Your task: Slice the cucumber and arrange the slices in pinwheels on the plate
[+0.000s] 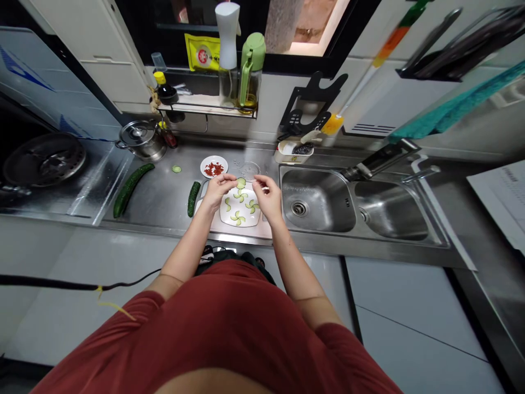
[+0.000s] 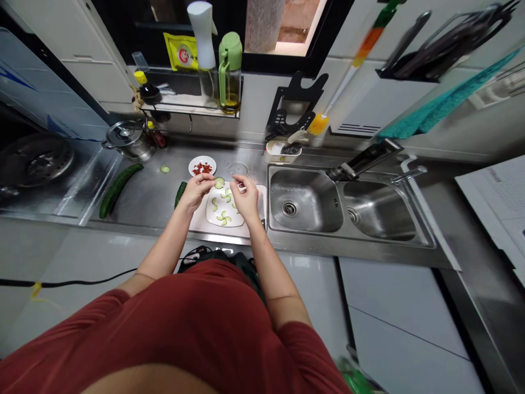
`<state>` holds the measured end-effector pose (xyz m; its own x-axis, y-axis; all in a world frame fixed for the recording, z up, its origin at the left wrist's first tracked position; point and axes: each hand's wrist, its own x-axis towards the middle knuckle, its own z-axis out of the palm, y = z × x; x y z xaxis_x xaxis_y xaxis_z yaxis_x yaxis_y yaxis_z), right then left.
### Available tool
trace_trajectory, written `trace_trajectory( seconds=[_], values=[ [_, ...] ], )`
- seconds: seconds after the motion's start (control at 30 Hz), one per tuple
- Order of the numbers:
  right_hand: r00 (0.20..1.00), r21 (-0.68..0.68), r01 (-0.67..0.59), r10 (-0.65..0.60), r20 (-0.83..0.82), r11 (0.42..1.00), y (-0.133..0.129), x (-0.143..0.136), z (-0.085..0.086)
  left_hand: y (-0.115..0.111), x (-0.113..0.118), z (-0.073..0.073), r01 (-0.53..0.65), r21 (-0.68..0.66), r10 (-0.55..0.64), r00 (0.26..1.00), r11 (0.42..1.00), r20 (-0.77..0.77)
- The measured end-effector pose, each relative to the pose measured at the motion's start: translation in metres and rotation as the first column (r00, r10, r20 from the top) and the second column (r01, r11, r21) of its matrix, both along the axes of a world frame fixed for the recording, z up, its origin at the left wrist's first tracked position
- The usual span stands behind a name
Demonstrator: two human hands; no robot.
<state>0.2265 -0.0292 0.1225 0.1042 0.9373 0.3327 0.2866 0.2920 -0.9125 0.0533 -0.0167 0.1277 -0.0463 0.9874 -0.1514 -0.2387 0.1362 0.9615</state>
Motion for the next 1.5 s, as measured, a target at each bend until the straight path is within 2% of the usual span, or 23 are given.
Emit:
trace_trajectory(
  seconds=[0.17, 0.33, 0.4, 0.47, 0.57, 0.63, 0.73, 1.07, 1.17, 1.33, 1.5],
  values=[
    [0.987, -0.027, -0.158, 0.158, -0.029, 0.987, 0.0, -0.009, 0.02, -0.009, 0.003, 0.019, 0.046, 0.06, -0.047, 0.999, 0.997, 0.011],
    [0.981, -0.066, -0.185, 0.181, -0.072, 0.98, -0.002, -0.014, 0.021, -0.013, 0.005, 0.018, 0.066, 0.081, -0.067, 0.998, 0.995, 0.014],
    [0.973, -0.094, -0.194, 0.18, -0.141, 0.976, -0.001, -0.014, 0.02, -0.016, 0.007, 0.015, 0.092, 0.038, -0.095, 0.991, 0.995, 0.092],
    [0.965, -0.115, -0.205, 0.18, -0.192, 0.972, 0.0, -0.012, 0.02, -0.02, 0.009, 0.01, 0.168, -0.051, -0.154, 0.966, 0.984, 0.206],
    [0.954, -0.11, -0.226, 0.198, -0.223, 0.968, 0.002, -0.01, 0.021, -0.024, 0.013, 0.005, 0.353, -0.189, -0.269, 0.892, 0.916, 0.364],
    [0.95, -0.096, -0.239, 0.212, -0.231, 0.966, 0.002, -0.009, 0.022, -0.025, 0.016, 0.004, 0.436, -0.219, -0.311, 0.843, 0.873, 0.44],
    [0.949, -0.079, -0.241, 0.218, -0.229, 0.967, 0.001, -0.009, 0.022, -0.024, 0.018, 0.005, 0.471, -0.21, -0.316, 0.802, 0.857, 0.507],
    [0.959, -0.03, -0.254, 0.248, -0.135, 0.967, -0.003, -0.01, 0.025, -0.021, 0.01, 0.012, 0.394, -0.15, -0.28, 0.828, 0.907, 0.486],
    [0.966, -0.022, -0.242, 0.239, -0.102, 0.97, -0.004, -0.009, 0.025, -0.021, 0.008, 0.014, 0.344, -0.12, -0.269, 0.872, 0.931, 0.409],
    [0.969, -0.031, -0.237, 0.234, -0.079, 0.971, -0.004, -0.01, 0.024, -0.021, 0.005, 0.017, 0.203, -0.036, -0.188, 0.953, 0.979, 0.237],
    [0.969, -0.04, -0.237, 0.233, -0.086, 0.971, -0.004, -0.009, 0.024, -0.023, 0.006, 0.019, 0.087, 0.099, -0.093, 0.994, 0.991, 0.056]
  ],
)
